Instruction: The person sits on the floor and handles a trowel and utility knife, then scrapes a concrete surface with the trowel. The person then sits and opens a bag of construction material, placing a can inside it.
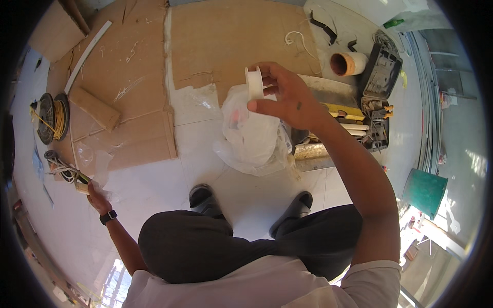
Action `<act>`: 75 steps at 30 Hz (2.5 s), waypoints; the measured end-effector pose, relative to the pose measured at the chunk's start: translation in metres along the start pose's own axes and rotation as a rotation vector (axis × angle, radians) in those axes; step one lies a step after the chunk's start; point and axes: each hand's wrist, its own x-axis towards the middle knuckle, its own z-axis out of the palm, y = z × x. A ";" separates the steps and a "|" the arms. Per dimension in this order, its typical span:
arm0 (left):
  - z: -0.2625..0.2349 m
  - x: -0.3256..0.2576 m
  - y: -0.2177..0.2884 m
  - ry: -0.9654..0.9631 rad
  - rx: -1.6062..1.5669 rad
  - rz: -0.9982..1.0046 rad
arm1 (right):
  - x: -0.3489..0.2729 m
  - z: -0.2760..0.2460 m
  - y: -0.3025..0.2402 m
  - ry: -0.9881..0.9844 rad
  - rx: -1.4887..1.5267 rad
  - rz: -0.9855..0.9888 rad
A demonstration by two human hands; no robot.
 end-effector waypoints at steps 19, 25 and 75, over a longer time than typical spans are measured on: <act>0.294 -0.334 0.265 -1.699 -0.056 -0.035 | -0.078 -0.019 0.007 0.230 0.281 -0.095; 0.332 -0.362 0.265 -1.594 0.140 0.352 | -0.109 -0.031 0.064 0.543 0.562 0.121; 0.235 -0.237 0.090 -0.932 -0.234 -0.180 | -0.118 0.138 0.188 0.538 -0.251 0.606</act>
